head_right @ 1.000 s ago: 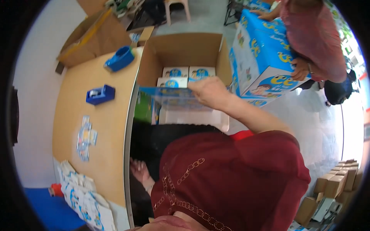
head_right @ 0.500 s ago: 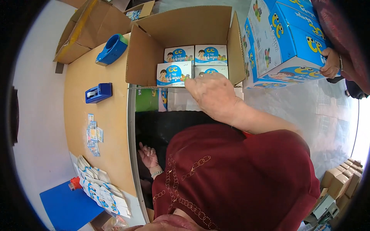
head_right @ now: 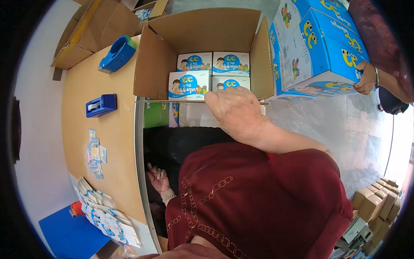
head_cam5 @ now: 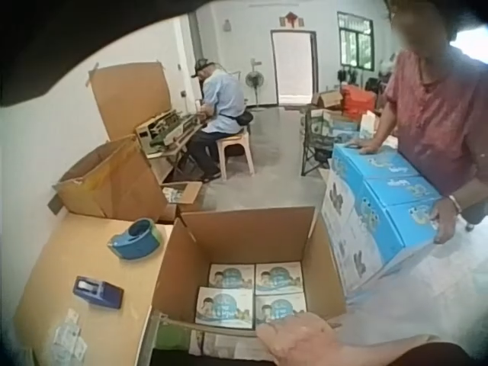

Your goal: The person folds a flat cardboard sheet into a small box, packs pouches into the box, closes the box flaps, and places the filled boxes into a larger shipping carton.

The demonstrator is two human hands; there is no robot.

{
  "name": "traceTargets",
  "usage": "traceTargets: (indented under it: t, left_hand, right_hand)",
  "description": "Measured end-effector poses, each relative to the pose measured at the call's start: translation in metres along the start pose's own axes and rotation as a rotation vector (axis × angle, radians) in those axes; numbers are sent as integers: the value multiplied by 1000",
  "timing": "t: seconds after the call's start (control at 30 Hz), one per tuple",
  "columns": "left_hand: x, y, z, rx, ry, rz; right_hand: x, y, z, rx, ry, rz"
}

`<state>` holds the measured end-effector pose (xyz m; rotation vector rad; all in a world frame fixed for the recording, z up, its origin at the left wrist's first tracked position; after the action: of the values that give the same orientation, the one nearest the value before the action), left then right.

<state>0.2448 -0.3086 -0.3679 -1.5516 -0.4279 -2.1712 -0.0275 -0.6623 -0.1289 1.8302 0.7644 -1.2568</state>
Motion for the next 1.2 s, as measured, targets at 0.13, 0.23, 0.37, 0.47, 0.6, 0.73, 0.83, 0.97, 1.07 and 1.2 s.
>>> traceTargets:
  t: [0.13, 0.23, 0.37, 0.47, 0.6, 0.73, 0.83, 0.97, 1.07, 1.2]
  left_hand:
    - [-5, 4, -2, 2, -19, -45]
    - [-12, -11, 7, 79, -27, 16]
    - [-3, -13, 6, 120, 19, 6]
    - [-5, -11, 4, 121, -19, -59]
    - [-7, -13, 2, 130, -48, -124]
    - [-8, -13, 2, 135, -59, -153]
    - [-9, -16, 1, 129, -66, -166]
    - [-10, -17, 2, 132, -75, -171]
    - [-12, -20, 3, 151, -72, -146]
    - [-16, -23, 4, 170, -78, -152]
  right_hand:
    - [-2, 0, -4, 4, -34, 8]
    - [2, 3, -2, -1, -61, 31]
    - [-1, 5, 0, 5, -49, -17]
    - [-3, 5, -6, 16, -37, -49]
    - [-9, 4, -3, 29, -22, -62]
    - [-10, 6, -2, 50, -32, -84]
    - [-10, 6, 0, 85, -49, -114]
    - [-9, 9, 1, 52, -48, -81]
    - [-7, 11, 2, 40, -42, -82]
    - [-10, 10, 0, 59, -41, -109]
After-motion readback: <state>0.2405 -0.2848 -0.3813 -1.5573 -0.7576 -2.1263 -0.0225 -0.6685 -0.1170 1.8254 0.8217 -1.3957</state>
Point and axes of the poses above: each hand's wrist, its own y-axis towards the middle knuckle, its own x-axis out of the palm, z = x × y, the point moved 2 cm from there along y, towards the middle knuckle, and after that the axes turned 12 degrees about -z, right-handed, at the moved point
